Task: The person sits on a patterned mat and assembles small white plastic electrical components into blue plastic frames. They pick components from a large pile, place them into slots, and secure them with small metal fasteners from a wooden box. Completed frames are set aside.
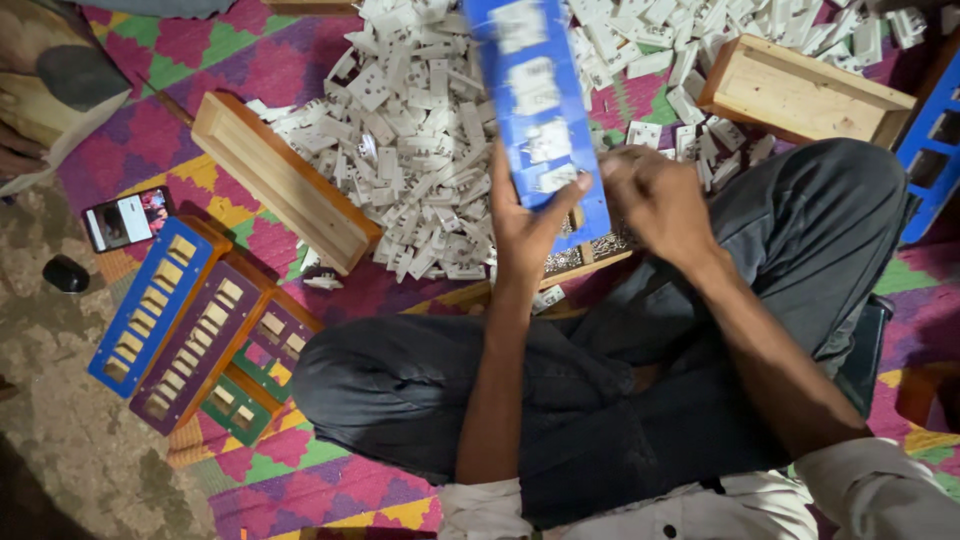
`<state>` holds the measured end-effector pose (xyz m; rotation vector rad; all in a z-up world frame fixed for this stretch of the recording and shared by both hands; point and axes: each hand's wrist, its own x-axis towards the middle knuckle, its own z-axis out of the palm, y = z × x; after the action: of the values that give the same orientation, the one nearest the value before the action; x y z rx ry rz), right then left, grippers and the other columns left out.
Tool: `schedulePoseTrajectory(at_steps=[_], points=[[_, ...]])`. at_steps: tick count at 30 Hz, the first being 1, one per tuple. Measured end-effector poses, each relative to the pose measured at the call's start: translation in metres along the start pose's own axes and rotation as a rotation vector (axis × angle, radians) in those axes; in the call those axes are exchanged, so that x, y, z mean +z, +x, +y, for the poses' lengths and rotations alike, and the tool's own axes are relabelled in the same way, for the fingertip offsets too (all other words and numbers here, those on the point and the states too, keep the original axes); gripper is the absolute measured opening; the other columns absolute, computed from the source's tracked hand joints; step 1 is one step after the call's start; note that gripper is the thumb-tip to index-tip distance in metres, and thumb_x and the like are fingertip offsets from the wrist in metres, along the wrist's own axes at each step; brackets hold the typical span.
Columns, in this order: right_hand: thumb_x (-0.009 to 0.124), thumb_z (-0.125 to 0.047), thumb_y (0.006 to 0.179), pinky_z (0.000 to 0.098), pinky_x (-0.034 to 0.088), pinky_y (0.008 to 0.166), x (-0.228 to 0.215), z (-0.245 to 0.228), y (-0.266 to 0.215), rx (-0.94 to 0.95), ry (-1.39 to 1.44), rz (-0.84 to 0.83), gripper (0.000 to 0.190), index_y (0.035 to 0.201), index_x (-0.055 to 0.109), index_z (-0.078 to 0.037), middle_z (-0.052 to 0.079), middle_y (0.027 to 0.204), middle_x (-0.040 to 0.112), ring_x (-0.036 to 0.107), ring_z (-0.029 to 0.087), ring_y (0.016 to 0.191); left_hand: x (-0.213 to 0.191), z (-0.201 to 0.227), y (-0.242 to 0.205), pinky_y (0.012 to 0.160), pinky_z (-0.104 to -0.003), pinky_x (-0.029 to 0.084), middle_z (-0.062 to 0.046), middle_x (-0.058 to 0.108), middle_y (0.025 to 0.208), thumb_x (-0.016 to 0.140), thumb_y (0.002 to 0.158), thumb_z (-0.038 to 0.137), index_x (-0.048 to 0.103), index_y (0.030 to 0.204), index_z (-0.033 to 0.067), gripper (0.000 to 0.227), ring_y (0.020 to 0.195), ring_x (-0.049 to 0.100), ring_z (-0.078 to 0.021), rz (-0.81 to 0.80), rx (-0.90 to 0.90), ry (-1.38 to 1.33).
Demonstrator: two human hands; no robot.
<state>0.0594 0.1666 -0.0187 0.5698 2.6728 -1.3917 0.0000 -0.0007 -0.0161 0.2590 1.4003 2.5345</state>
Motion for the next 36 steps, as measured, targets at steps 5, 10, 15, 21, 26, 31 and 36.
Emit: schedulePoseTrajectory(at_steps=[5, 10, 15, 21, 26, 31, 36], points=[[0.075, -0.012, 0.075, 0.0502, 0.055, 0.075, 0.043, -0.003, -0.016, -0.561, -0.253, -0.352, 0.030, 0.104, 0.075, -0.005, 0.023, 0.095, 0.071, 0.067, 0.042, 0.088, -0.008, 0.003, -0.001, 0.097, -0.034, 0.054, -0.010, 0.060, 0.132, 0.072, 0.090, -0.011, 0.023, 0.164, 0.0089, 0.091, 0.113, 0.063, -0.0184, 0.197, -0.079, -0.094], [0.078, -0.016, 0.076, 0.0531, 0.054, 0.076, 0.072, 0.006, -0.024, -0.389, -0.537, -0.393, 0.027, 0.099, 0.070, -0.005, 0.024, 0.093, 0.070, 0.068, 0.043, 0.087, -0.014, 0.001, -0.006, 0.101, -0.034, 0.051, -0.010, 0.054, 0.142, 0.069, 0.088, -0.016, 0.015, 0.169, 0.0127, 0.102, 0.122, 0.057, -0.0195, 0.221, -0.106, -0.162], [0.078, -0.015, 0.070, 0.0510, 0.055, 0.067, 0.059, 0.000, -0.028, -0.578, -0.438, -0.298, 0.038, 0.104, 0.069, 0.002, 0.027, 0.092, 0.070, 0.068, 0.045, 0.081, -0.017, -0.007, -0.005, 0.098, -0.034, 0.053, -0.008, 0.053, 0.144, 0.066, 0.083, -0.019, 0.014, 0.166, 0.0147, 0.104, 0.121, 0.058, -0.0188, 0.239, -0.164, -0.141], [0.077, -0.009, 0.082, 0.0371, 0.058, 0.072, 0.019, -0.008, -0.003, -0.314, -0.036, -0.040, 0.024, 0.103, 0.074, 0.002, 0.018, 0.092, 0.074, 0.071, 0.029, 0.079, -0.022, -0.014, -0.011, 0.099, -0.034, 0.054, -0.012, 0.055, 0.144, 0.061, 0.086, -0.021, 0.016, 0.169, 0.0121, 0.100, 0.120, 0.061, -0.0198, 0.101, -0.136, -0.106], [0.071, -0.010, 0.102, 0.0224, 0.057, 0.080, -0.001, -0.005, 0.013, -0.172, 0.473, -0.070, 0.014, 0.112, 0.076, -0.002, 0.002, 0.099, 0.077, 0.068, 0.004, 0.087, -0.019, -0.020, -0.004, 0.100, -0.034, 0.056, -0.014, 0.059, 0.139, 0.061, 0.088, -0.019, 0.019, 0.167, 0.0069, 0.094, 0.119, 0.064, -0.0196, -0.009, -0.073, 0.060], [0.071, -0.012, 0.100, 0.0214, 0.056, 0.078, 0.001, 0.001, 0.014, -0.112, 0.566, -0.193, 0.016, 0.111, 0.076, -0.002, 0.001, 0.095, 0.076, 0.066, 0.004, 0.084, -0.016, -0.025, 0.000, 0.101, -0.032, 0.055, -0.013, 0.057, 0.142, 0.058, 0.085, -0.020, 0.023, 0.167, 0.0044, 0.092, 0.121, 0.062, -0.0180, -0.082, 0.028, 0.243], [0.074, -0.011, 0.098, 0.0213, 0.048, 0.067, 0.003, 0.002, 0.015, -0.087, 0.505, -0.164, 0.013, 0.108, 0.078, -0.004, -0.002, 0.085, 0.070, 0.058, 0.003, 0.075, -0.016, -0.022, -0.001, 0.101, -0.032, 0.055, -0.013, 0.055, 0.144, 0.060, 0.085, -0.019, 0.023, 0.166, 0.0054, 0.092, 0.124, 0.062, -0.0198, -0.109, 0.060, 0.314]])
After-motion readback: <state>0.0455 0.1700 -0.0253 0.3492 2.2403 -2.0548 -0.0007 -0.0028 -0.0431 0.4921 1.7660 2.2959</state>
